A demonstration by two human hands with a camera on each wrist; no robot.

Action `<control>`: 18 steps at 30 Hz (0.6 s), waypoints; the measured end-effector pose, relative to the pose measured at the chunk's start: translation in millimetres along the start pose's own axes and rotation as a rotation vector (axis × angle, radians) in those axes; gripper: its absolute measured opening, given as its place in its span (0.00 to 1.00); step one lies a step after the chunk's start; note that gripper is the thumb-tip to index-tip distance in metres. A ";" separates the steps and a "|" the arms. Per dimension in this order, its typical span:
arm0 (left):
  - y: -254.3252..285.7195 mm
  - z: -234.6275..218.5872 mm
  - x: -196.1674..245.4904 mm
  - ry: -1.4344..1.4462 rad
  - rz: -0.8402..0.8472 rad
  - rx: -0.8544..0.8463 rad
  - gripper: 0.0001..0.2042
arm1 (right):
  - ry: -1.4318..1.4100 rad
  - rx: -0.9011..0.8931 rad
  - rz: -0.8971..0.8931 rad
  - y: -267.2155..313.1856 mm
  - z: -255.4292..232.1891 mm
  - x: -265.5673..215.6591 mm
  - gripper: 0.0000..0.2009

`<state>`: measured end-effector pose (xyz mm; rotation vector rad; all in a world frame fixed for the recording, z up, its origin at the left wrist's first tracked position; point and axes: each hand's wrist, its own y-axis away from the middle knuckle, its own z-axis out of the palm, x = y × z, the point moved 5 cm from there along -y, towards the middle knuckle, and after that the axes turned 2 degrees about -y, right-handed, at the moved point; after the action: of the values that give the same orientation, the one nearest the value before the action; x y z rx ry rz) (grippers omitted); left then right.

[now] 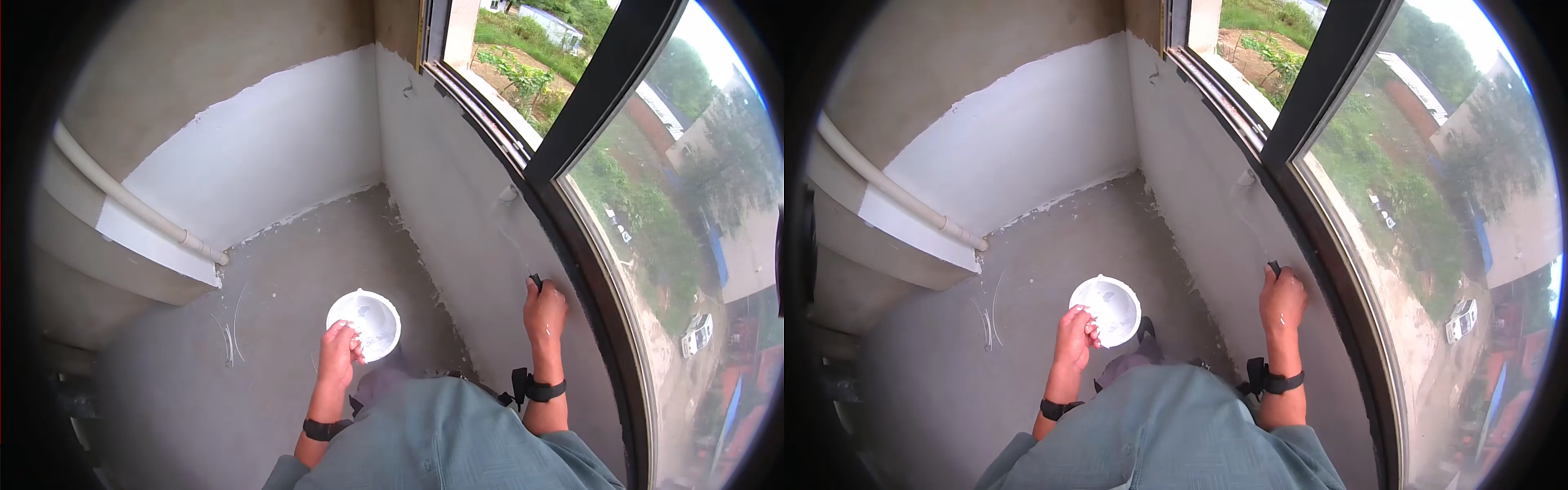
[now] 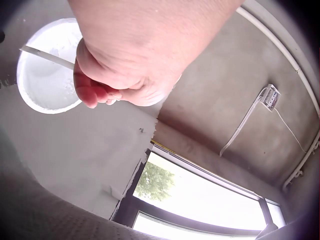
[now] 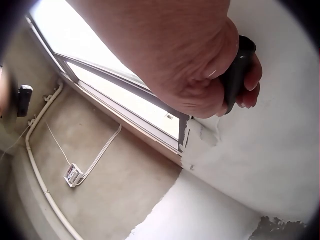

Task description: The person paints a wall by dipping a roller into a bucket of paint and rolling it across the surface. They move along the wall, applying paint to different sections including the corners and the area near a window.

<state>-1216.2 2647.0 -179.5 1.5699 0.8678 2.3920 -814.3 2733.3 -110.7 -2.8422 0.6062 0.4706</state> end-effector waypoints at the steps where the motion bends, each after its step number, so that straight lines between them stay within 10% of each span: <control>1: -10.6 -1.5 6.4 0.003 -0.007 -0.006 0.02 | -0.002 0.009 -0.007 -5.7 1.3 -7.9 0.19; 18: -117.2 -38.0 96.5 -0.020 -0.014 0.018 0.02 | -0.007 -0.009 0.022 -86.0 49.8 -121.6 0.20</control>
<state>-1313.5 2769.6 -177.4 1.5861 0.8966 2.3614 -896.2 2867.1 -104.2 -2.8437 0.6360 0.4884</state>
